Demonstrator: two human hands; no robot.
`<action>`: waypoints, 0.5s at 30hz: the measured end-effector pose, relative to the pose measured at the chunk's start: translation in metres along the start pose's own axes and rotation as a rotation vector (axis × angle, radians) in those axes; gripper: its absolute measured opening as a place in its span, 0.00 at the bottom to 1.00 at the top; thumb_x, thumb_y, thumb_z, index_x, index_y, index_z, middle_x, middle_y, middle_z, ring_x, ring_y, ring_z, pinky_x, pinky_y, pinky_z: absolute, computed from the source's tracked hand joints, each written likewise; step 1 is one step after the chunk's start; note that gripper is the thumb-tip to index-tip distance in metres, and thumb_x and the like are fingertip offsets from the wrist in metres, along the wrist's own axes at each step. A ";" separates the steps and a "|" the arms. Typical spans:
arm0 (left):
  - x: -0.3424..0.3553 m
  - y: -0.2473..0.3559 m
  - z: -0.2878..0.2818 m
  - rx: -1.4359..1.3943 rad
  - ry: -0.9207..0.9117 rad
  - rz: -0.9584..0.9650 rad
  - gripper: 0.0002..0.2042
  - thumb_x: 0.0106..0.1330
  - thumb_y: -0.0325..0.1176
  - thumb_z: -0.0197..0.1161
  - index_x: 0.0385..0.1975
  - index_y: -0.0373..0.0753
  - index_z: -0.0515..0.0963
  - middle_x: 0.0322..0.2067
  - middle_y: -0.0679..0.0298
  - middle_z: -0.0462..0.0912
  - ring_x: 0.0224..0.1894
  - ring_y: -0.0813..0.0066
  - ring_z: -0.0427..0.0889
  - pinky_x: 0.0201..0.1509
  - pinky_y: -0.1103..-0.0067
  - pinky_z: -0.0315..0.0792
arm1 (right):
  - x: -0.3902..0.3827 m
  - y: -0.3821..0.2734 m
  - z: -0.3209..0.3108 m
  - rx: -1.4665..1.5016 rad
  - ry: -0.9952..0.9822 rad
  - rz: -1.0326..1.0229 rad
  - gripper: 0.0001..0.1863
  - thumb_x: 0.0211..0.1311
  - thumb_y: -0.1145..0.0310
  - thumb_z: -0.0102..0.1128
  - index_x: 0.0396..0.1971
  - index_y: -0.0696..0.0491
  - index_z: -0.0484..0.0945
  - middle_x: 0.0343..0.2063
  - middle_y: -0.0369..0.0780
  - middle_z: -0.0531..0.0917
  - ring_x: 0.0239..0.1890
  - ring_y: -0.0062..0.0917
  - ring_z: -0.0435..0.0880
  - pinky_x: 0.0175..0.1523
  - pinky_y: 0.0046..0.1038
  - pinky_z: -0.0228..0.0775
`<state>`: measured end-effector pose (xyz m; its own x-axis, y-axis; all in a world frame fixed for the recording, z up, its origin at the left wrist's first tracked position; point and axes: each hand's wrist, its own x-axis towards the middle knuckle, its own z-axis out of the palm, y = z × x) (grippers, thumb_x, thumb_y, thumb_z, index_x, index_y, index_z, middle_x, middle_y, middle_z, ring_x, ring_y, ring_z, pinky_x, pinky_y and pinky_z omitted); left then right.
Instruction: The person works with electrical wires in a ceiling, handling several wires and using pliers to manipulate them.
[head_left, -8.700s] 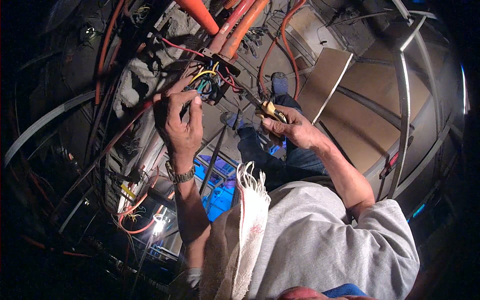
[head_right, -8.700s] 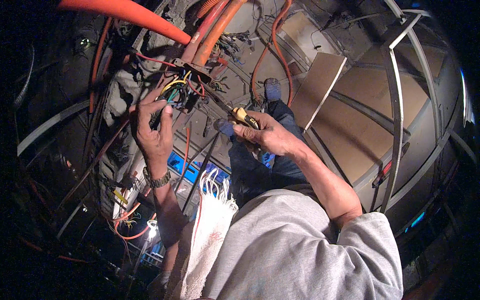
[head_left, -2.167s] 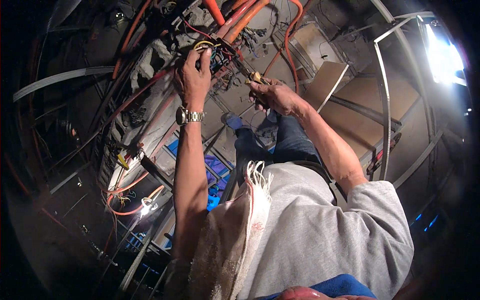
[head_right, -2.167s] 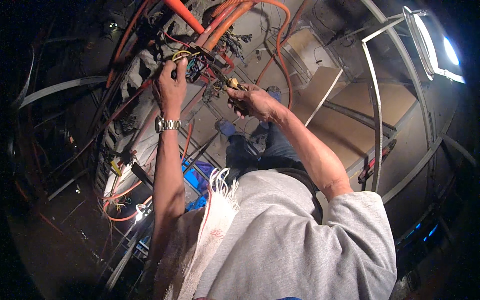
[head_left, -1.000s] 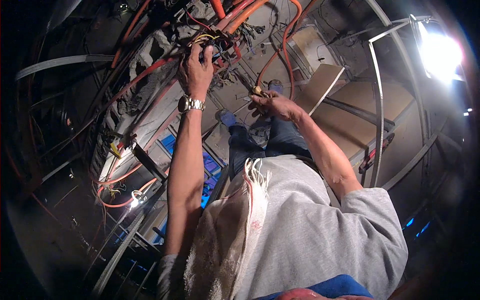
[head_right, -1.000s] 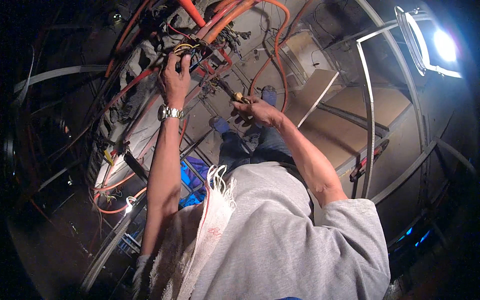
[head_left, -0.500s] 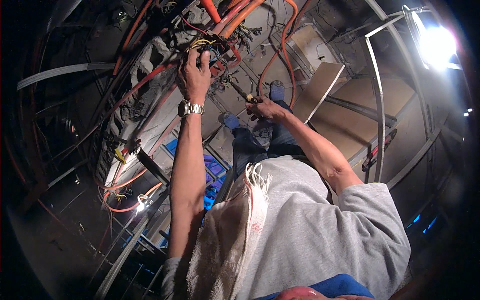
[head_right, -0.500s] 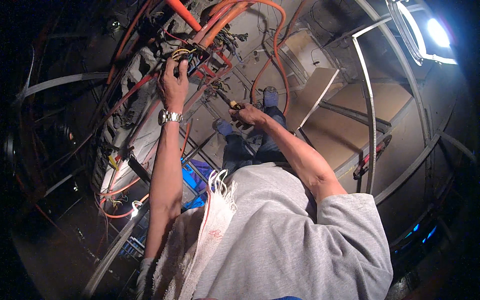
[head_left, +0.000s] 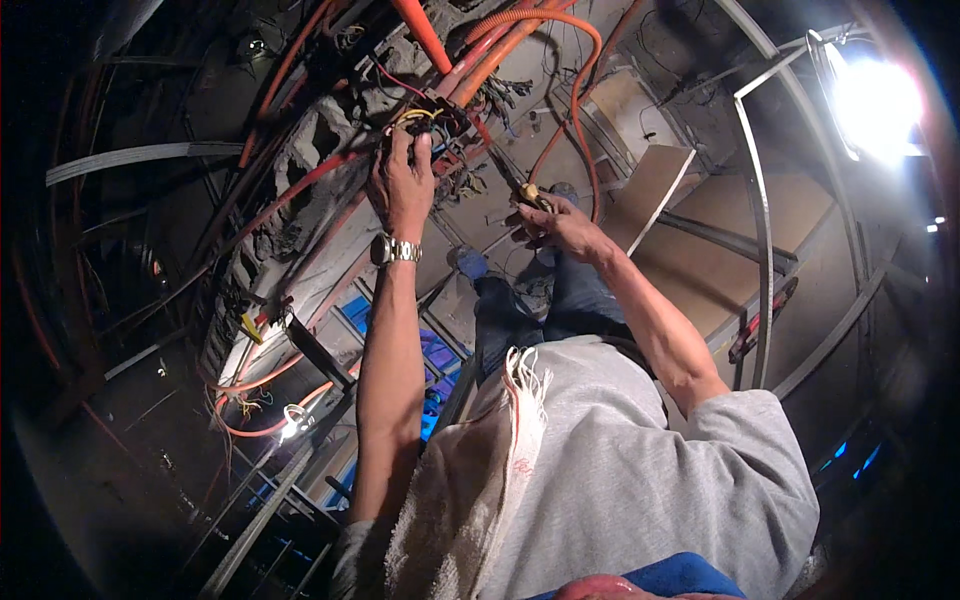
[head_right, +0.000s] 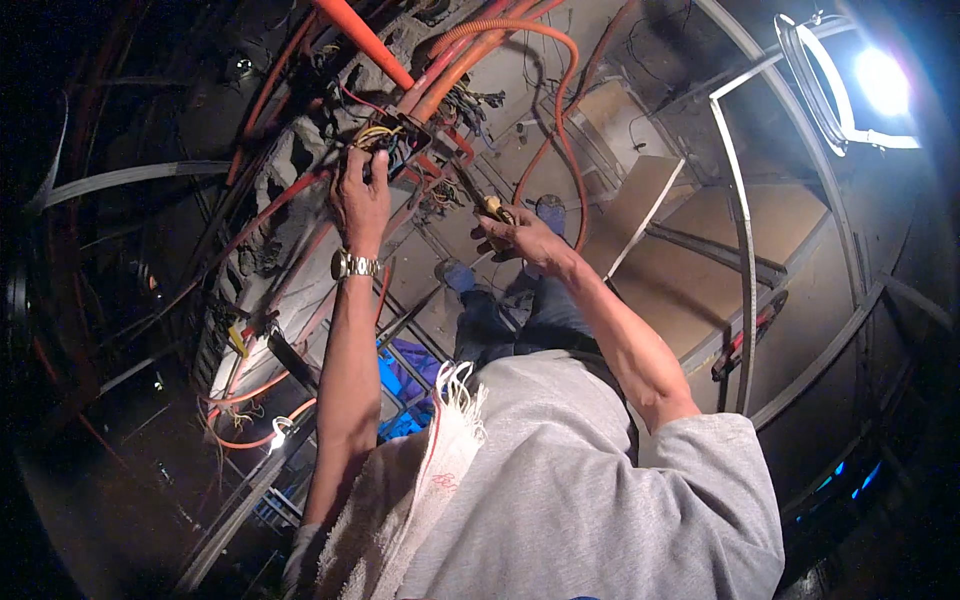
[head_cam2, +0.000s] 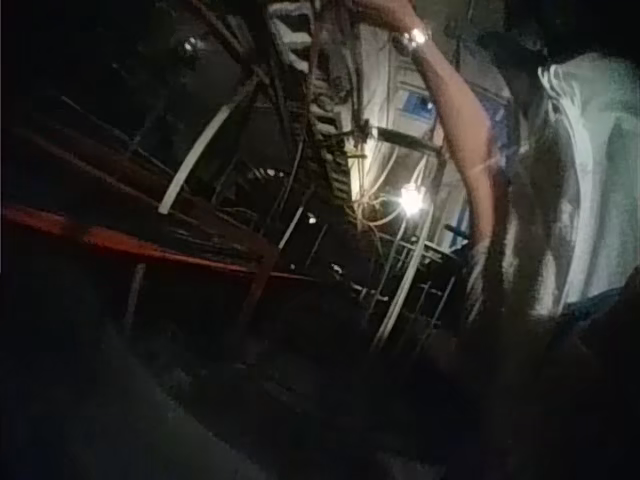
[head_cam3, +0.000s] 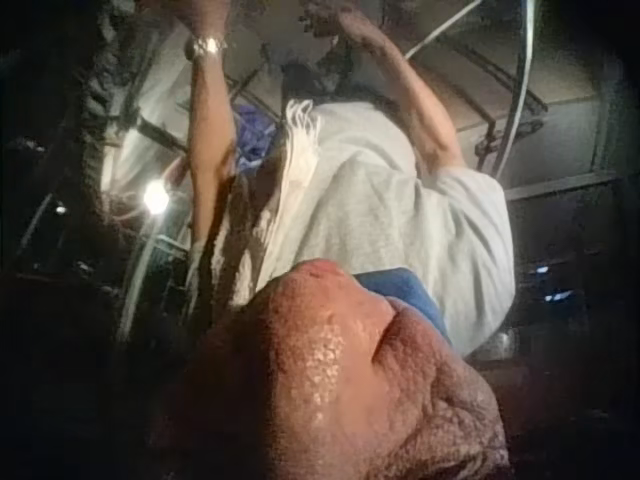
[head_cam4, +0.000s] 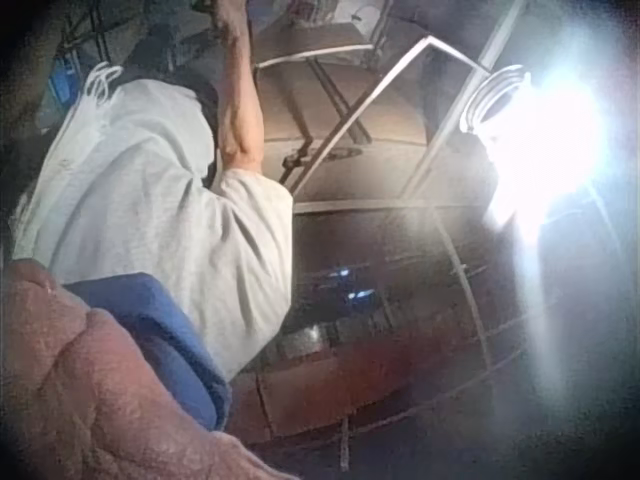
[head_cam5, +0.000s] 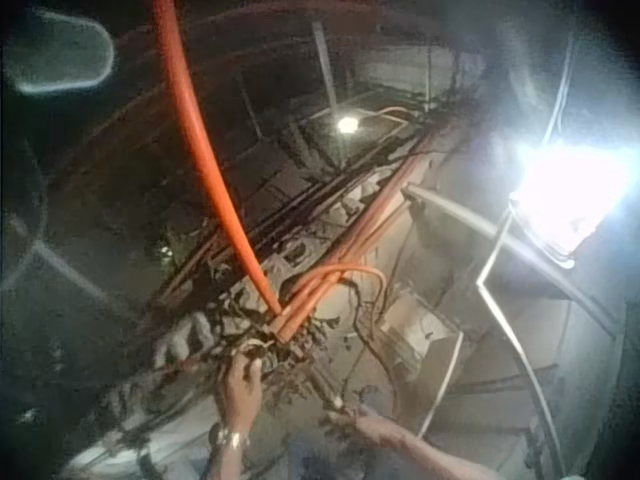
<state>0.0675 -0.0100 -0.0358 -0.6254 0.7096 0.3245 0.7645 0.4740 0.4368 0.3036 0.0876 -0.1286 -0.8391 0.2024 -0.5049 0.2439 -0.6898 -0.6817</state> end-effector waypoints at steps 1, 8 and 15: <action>0.000 0.005 0.000 0.023 -0.029 -0.028 0.14 0.72 0.44 0.57 0.37 0.36 0.74 0.33 0.47 0.81 0.37 0.42 0.79 0.39 0.59 0.70 | 0.001 -0.007 -0.005 -0.002 0.003 -0.008 0.18 0.70 0.52 0.61 0.44 0.53 0.79 0.25 0.29 0.75 0.26 0.14 0.69 0.33 0.21 0.65; 0.002 0.004 0.006 -0.004 0.044 0.073 0.14 0.73 0.41 0.56 0.36 0.33 0.77 0.35 0.50 0.79 0.40 0.46 0.77 0.43 0.61 0.70 | 0.011 -0.103 0.000 -0.331 -0.078 -0.058 0.25 0.68 0.47 0.62 0.49 0.55 0.78 0.32 0.32 0.82 0.34 0.17 0.77 0.36 0.22 0.68; -0.001 0.004 0.008 0.000 0.046 0.057 0.14 0.71 0.38 0.59 0.39 0.31 0.79 0.37 0.48 0.80 0.43 0.46 0.77 0.45 0.60 0.71 | 0.031 -0.147 0.007 -0.703 -0.225 0.199 0.30 0.66 0.47 0.63 0.53 0.59 0.75 0.39 0.36 0.86 0.34 0.20 0.81 0.39 0.24 0.77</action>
<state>0.0722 -0.0042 -0.0411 -0.5870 0.7112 0.3869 0.7993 0.4332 0.4165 0.2384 0.1908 -0.0401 -0.8073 -0.0783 -0.5849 0.5899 -0.0782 -0.8037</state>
